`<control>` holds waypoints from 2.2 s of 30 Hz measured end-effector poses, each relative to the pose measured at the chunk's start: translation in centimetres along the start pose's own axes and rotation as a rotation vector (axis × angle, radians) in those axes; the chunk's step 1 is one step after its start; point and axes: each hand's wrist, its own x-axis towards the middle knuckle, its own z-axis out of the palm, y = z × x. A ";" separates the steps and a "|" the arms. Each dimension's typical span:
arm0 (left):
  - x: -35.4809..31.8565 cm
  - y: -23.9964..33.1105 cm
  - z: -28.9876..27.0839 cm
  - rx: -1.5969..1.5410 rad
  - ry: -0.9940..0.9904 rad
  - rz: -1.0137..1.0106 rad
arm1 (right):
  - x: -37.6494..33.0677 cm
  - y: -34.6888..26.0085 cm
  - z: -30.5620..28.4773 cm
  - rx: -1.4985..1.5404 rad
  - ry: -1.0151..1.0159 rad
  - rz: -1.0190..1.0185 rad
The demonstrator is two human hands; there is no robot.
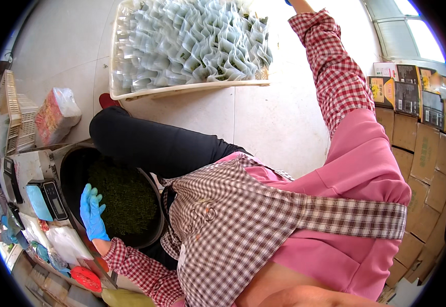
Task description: The person scoops green tea leaves from a large black bowl and fills individual tea bags by hand. They place the filled bags into a white tray and repeat the process continuously.
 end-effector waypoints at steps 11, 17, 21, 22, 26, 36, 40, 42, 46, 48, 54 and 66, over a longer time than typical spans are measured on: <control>-0.8 -4.9 -2.7 0.039 0.164 -0.268 | 2.3 10.0 8.8 -0.067 -0.079 0.009; 0.5 -3.5 -1.8 0.116 0.073 -0.273 | 1.7 13.2 15.6 -0.175 -0.323 -0.063; 1.1 -2.5 -1.4 0.139 0.064 -0.258 | 2.2 17.7 20.9 -0.379 -0.441 -0.151; 1.1 -2.5 -1.3 0.144 0.104 -0.280 | 2.4 18.9 22.2 -0.443 -0.473 -0.188; -0.1 -3.1 -1.4 0.109 0.059 -0.288 | 4.5 23.3 26.4 -0.514 -0.552 -0.439; -7.7 -12.4 -9.4 0.168 0.235 -0.071 | 8.9 19.7 25.3 -0.438 -0.280 -0.348; -9.5 -19.7 -18.2 0.251 0.527 -0.141 | 6.7 12.2 21.2 -0.528 -0.083 -0.287; -9.1 -22.7 -23.5 0.416 0.691 -0.224 | 3.7 4.9 19.4 -0.379 -0.035 -0.283; -4.4 -28.0 -32.2 0.441 1.005 -0.234 | -9.6 -14.4 15.1 0.298 0.103 -1.040; -0.9 -30.9 -35.1 0.429 1.066 -0.271 | -19.0 -23.0 11.3 0.779 -0.348 -0.926; 4.6 -38.3 -40.6 0.786 0.729 -0.656 | -40.4 -38.9 1.8 1.066 -0.463 -1.347; -6.1 -12.1 -1.7 -0.401 0.446 0.288 | -55.8 -37.1 -0.2 1.049 -1.462 -0.812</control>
